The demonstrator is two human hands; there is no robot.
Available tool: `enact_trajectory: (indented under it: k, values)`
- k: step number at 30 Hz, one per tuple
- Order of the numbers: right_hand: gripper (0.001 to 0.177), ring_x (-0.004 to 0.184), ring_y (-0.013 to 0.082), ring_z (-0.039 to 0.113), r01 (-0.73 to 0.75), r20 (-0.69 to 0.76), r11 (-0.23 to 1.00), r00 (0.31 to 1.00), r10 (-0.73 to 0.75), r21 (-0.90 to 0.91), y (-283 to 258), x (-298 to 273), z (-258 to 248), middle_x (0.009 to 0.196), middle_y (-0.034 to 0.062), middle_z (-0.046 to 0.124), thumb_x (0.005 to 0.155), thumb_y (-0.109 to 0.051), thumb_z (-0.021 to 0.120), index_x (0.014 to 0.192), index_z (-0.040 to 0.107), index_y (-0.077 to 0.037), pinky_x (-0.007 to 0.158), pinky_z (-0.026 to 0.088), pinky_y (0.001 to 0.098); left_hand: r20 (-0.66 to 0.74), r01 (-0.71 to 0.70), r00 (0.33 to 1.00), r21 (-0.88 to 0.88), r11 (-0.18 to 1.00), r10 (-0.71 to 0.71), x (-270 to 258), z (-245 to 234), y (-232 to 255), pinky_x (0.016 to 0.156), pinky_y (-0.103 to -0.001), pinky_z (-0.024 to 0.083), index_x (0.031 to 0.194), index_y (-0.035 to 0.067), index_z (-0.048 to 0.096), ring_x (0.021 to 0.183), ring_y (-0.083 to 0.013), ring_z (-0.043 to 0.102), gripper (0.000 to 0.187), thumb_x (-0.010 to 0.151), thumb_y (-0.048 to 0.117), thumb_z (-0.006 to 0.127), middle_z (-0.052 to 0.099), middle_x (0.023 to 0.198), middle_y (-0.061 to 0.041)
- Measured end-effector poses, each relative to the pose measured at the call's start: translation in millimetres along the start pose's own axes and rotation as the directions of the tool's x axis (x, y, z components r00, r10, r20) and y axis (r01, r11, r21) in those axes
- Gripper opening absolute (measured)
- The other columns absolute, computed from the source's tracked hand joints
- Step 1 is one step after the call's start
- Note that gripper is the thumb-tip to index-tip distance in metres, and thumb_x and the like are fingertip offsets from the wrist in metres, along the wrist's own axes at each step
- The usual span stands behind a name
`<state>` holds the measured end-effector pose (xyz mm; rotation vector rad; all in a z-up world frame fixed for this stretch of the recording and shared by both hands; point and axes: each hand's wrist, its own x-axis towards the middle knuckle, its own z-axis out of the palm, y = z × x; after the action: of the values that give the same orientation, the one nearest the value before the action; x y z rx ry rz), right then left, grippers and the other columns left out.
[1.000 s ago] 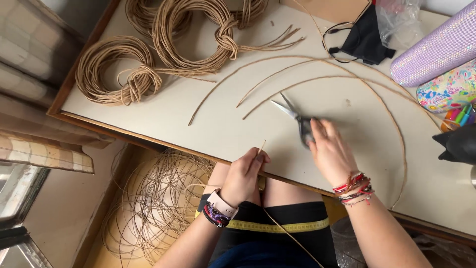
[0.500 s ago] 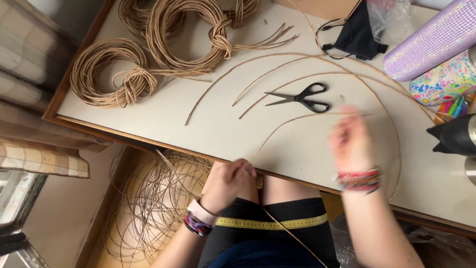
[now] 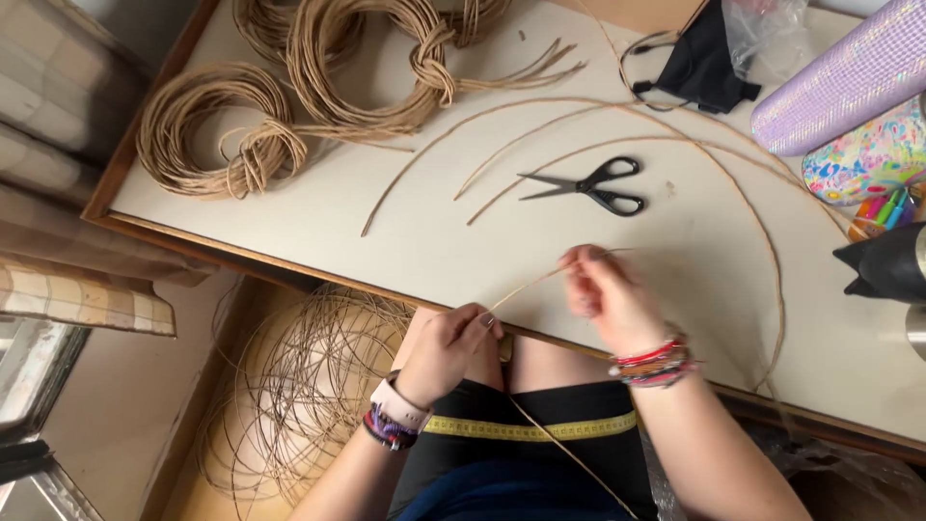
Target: Measuring and cutting natural fiber strands to specific lengths using a measuring tape and scissors.
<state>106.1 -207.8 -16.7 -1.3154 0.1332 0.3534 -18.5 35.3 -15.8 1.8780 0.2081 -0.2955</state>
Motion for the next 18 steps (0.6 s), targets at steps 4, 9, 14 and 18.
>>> enact_trajectory:
  k: [4,9,14,18]
  values:
    - [0.016,0.054,0.0054,0.046,-0.024,-0.03,0.973,0.999,0.032,0.228,-10,27,-19,0.068,-0.0049,0.051,0.104,-0.025,0.057,0.099,0.067,-0.014,0.045,0.034,0.0166,0.013,0.079,0.997,-0.286,0.955,-0.079,1,-15,15,0.052,-0.024,0.044,0.098,0.013,0.075,0.049,-0.0093,0.048,0.023,0.103,0.021,0.054,0.056,0.059,0.002]
    - [0.022,0.069,0.0037,0.053,0.016,-0.105,0.921,0.994,0.027,0.39,-29,88,-61,0.084,-0.0079,0.06,0.11,-0.036,0.05,0.108,0.067,-0.021,0.053,0.037,0.0152,-0.053,0.066,0.989,-0.68,0.73,-0.138,17,-26,6,0.037,-0.019,0.025,0.109,0.001,0.07,0.039,-0.0057,0.034,0.025,0.107,0.013,0.047,0.038,0.059,0.0]
    - [0.021,0.078,0.0015,0.066,-0.097,0.152,0.966,0.987,0.062,0.239,-22,135,-65,0.114,0.0041,0.077,0.103,-0.033,0.063,0.116,0.072,-0.019,0.06,0.045,0.0147,-0.249,-0.059,0.952,-0.716,0.695,-0.175,49,-23,28,0.041,-0.019,0.032,0.135,-0.004,0.058,0.051,-0.0048,0.039,0.037,0.105,0.009,0.042,0.045,0.074,-0.003]
    - [0.03,0.072,0.0058,0.063,-0.07,0.16,0.997,0.985,0.062,0.042,-25,47,-26,0.112,0.0061,0.073,0.101,-0.027,0.06,0.126,0.067,-0.012,0.055,0.048,0.017,-0.383,-0.161,0.922,-0.241,0.957,0.059,68,-14,6,0.114,-0.05,0.041,0.154,0.01,0.048,0.136,-0.0371,0.053,0.057,0.098,0.005,0.05,0.06,0.144,-0.025]
